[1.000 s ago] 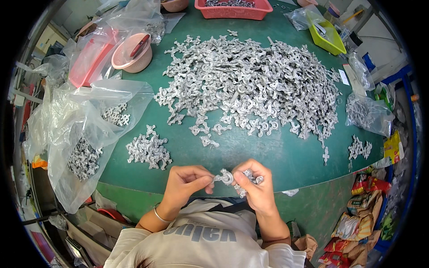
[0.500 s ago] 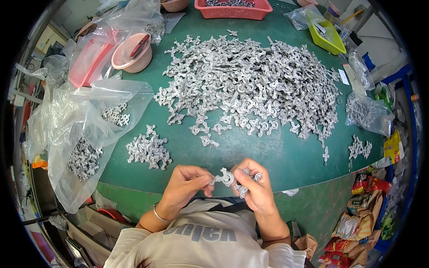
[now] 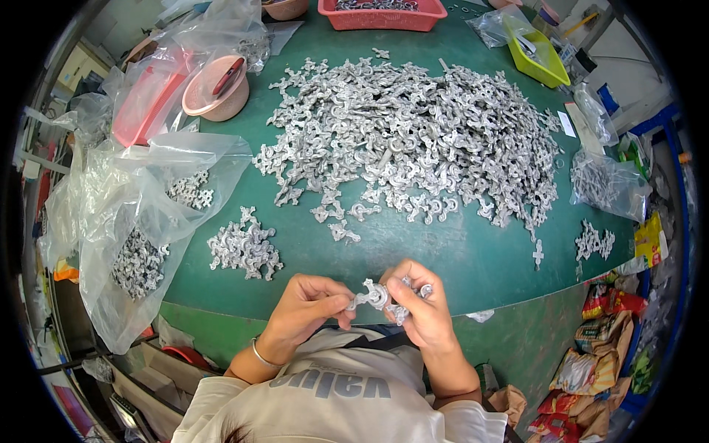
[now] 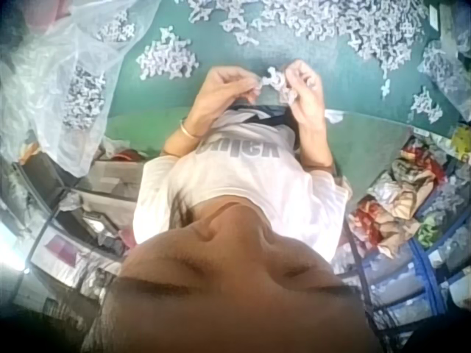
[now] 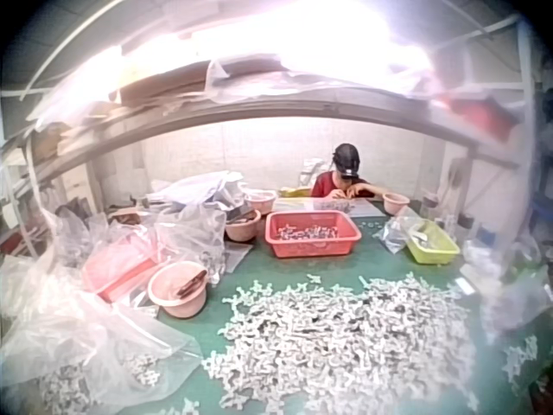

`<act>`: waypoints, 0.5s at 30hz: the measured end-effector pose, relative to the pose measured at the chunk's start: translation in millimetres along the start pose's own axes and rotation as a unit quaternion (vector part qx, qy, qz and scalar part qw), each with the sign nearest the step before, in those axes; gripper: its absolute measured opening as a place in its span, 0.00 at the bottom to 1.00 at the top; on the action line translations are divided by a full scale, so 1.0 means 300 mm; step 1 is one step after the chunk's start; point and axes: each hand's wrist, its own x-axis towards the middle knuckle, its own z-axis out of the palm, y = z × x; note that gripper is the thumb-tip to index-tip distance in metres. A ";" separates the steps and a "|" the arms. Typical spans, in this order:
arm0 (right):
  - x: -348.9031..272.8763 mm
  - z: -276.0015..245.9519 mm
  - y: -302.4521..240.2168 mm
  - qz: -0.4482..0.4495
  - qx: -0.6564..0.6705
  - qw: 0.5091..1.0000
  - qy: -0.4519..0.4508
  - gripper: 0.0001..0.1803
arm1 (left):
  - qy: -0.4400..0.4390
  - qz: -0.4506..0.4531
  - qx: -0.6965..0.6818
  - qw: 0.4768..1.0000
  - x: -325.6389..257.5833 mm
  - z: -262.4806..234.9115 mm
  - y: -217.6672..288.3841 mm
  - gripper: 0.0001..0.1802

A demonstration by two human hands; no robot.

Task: The person picks up small silver-colored star-shaped and cross-shaped components one at a time from a large pile, places them into separate plastic bags, and moves completed bags to the side of the workbench.

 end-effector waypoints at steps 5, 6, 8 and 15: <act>0.001 0.005 -0.001 -0.010 -0.008 1.000 0.001 0.08 | -0.020 -0.005 -0.003 1.000 -0.001 -0.001 0.001 0.10; 0.001 0.009 -0.002 -0.011 -0.011 1.000 0.004 0.09 | -0.019 -0.005 -0.001 1.000 -0.001 0.000 0.000 0.10; -0.002 0.007 -0.004 0.001 -0.014 1.000 0.006 0.10 | -0.019 -0.005 0.001 1.000 0.000 -0.001 -0.003 0.10; 0.014 0.001 0.042 -0.077 -0.069 0.993 -0.048 0.14 | 0.001 0.016 0.071 0.997 0.009 0.035 -0.021 0.08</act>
